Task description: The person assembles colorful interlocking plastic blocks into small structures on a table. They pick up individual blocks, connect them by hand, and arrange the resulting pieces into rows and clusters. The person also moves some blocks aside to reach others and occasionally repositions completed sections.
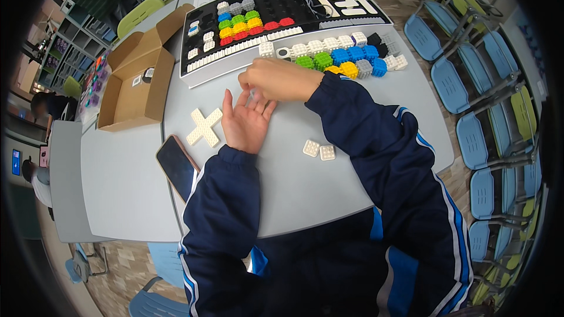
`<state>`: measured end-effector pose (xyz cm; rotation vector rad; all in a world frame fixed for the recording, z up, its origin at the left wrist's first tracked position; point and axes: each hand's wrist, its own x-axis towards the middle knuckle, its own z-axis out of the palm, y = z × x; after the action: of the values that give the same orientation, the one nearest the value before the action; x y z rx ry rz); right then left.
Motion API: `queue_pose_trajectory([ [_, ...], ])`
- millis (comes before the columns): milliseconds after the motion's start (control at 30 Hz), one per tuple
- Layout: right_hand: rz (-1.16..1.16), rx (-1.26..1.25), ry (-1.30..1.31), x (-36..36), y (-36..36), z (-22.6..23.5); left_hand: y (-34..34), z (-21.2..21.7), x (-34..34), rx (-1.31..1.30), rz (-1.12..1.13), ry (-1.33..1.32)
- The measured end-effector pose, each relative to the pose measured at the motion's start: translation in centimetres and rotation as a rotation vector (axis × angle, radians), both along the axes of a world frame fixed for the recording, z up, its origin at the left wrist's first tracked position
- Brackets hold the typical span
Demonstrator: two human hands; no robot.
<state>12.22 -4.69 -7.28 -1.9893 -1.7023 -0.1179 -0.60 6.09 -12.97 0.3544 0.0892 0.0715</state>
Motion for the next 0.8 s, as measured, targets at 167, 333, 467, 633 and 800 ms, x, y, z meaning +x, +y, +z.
queue_pose_trajectory([
  [167,-0.218,0.012,-0.306,-1.7,0.3,-0.9,-1.1,1.2,-0.2,0.26,0.121,0.066],
  [333,-0.367,-0.124,-0.243,-3.2,-0.2,-0.9,-0.9,0.9,0.0,0.249,0.039,0.064],
  [467,-0.359,-0.151,-0.205,-3.4,-0.2,-1.0,-0.9,1.1,0.0,0.29,0.024,0.081],
  [633,-0.377,-0.155,-0.126,-3.6,-0.4,-0.7,-0.6,0.6,0.1,0.335,0.0,0.072],
  [800,-0.311,-0.116,-0.132,-3.8,0.1,-1.5,0.0,-0.2,0.2,0.397,0.001,0.07],
])
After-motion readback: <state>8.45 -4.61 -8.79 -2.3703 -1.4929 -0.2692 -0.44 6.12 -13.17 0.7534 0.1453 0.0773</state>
